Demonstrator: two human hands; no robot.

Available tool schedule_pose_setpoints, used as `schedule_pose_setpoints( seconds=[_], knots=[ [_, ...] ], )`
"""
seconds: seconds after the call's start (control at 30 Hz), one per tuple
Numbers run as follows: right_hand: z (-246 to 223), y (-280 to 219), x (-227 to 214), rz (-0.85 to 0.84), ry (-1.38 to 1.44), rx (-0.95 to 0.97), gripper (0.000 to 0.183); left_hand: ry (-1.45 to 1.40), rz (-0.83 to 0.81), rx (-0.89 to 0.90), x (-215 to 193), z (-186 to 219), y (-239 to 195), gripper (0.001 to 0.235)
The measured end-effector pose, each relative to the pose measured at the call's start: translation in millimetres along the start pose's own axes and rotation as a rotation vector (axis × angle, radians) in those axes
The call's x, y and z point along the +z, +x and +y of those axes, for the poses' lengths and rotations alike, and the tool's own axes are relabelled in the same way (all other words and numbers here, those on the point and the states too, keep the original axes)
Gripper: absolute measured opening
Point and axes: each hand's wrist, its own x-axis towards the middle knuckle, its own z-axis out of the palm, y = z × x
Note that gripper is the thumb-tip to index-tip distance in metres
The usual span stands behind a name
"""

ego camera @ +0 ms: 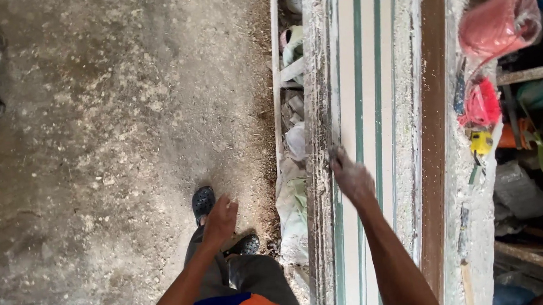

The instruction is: Using a hand scraper to clean and smooth the surface of a long decorative panel

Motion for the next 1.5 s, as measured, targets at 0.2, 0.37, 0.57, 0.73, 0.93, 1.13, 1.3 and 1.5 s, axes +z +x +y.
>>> schedule_pose_setpoints(
  seconds=[0.2, 0.37, 0.57, 0.73, 0.93, 1.13, 1.3, 1.5],
  knots=[
    [80, -91, 80, -0.165, 0.015, 0.173, 0.053, -0.032, -0.004, -0.02, -30, -1, 6, 0.07],
    [8, 22, -6, -0.082, -0.032, 0.06, 0.05, -0.011, -0.063, 0.011, -16, 31, 27, 0.075],
    [9, -5, -10, -0.059, 0.024, -0.004, 0.051, -0.136, -0.093, 0.149, -24, 101, 31, 0.07],
    [49, -55, 25, -0.251, 0.002, 0.165, 0.057, -0.079, 0.082, 0.103, -14, 139, 56, 0.057],
    [-105, 96, -132, -0.068, 0.018, -0.096, 0.048, 0.104, -0.017, 0.284, 53, 162, 170, 0.056],
    [-12, 41, -38, -0.069, -0.021, -0.001, 0.06, -0.076, -0.134, 0.253, 25, 286, 174, 0.072],
    [-28, 98, -44, -0.072, -0.107, -0.01, 0.056, -0.067, -0.13, 0.212, 41, 292, 219, 0.072],
    [-138, 156, -170, -0.065, 0.264, 0.028, 0.069, 0.074, -0.217, 0.151, 34, 345, 219, 0.066]
  ],
)
